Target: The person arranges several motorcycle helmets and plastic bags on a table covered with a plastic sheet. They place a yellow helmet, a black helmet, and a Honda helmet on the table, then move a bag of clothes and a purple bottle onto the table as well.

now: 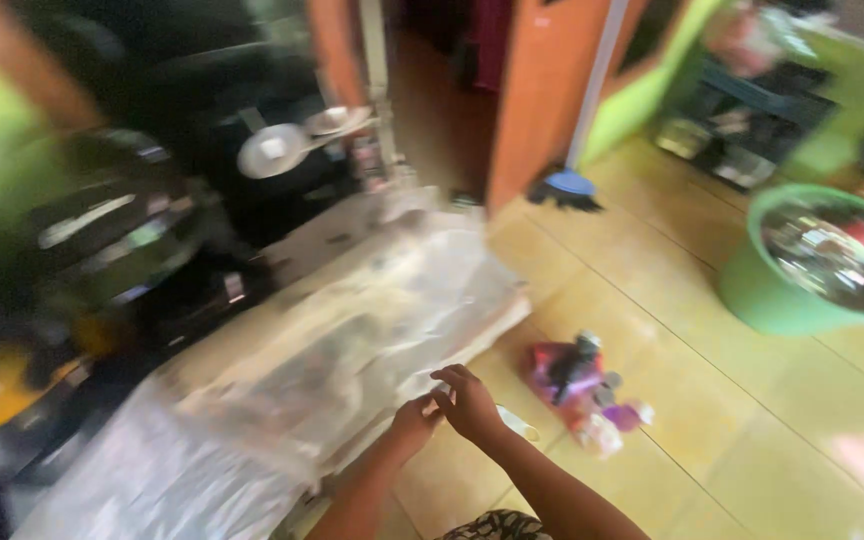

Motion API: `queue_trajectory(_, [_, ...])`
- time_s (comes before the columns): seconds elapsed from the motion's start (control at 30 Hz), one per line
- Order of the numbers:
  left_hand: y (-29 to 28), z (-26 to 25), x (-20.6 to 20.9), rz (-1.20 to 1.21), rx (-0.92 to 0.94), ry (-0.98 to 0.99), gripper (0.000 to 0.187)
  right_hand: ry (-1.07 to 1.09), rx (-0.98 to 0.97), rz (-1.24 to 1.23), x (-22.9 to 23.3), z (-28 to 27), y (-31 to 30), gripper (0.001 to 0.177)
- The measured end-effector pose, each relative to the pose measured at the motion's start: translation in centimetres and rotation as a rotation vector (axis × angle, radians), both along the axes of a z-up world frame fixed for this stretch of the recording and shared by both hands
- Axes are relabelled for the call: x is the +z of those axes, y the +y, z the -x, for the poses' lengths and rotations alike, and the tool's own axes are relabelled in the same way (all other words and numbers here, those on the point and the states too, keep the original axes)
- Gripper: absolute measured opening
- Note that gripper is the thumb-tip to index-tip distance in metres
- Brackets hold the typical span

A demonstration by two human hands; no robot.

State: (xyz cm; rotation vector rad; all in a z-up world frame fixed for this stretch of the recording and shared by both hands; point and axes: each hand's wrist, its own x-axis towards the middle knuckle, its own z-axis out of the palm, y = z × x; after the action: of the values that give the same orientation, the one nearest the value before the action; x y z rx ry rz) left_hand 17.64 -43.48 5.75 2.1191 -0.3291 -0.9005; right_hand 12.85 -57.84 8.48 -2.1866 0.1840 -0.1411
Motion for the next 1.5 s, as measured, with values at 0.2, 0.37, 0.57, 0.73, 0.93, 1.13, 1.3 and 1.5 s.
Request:
queue_trajectory(0.2, [-12.2,0.3,-7.7,0.122,-0.109,0.011,0.037,0.004,-0.185,0.008,-5.8,4.3,-12.8,0.029])
queue_trajectory(0.37, [-22.0,2.0,-11.7,0.069,-0.092,0.094,0.049,0.294,-0.435,0.177,-11.1,8.6,-22.9,0.032])
queue_trajectory(0.57, [-31.0,3.7,-19.4,0.100,-0.230,-0.063,0.037,0.399,-0.530,0.114,-17.9,12.5,-32.3,0.019])
queue_trajectory(0.73, [-35.4,3.7,-24.0,0.031,-0.147,0.107,0.040,0.451,-0.532,0.097,-27.1,12.3,-36.3,0.021])
queue_trajectory(0.93, [-38.5,1.9,-33.9,0.031,-0.125,0.095,0.040,0.614,-0.521,0.100,-38.0,8.8,-38.7,0.024])
queue_trajectory(1.13, [-38.9,-0.2,-44.0,0.029,-0.052,0.148,0.044,0.650,-0.466,0.057,-51.7,5.9,-39.9,0.036])
queue_trajectory(1.3, [-38.7,-1.9,-50.0,0.014,-0.040,0.151,0.042,0.718,-0.523,0.034,-63.9,3.5,-40.0,0.055])
queue_trajectory(1.5, [-37.7,-3.8,-56.4,-0.020,-0.027,0.151,0.049,0.744,-0.636,0.036,-78.9,1.6,-39.5,0.065])
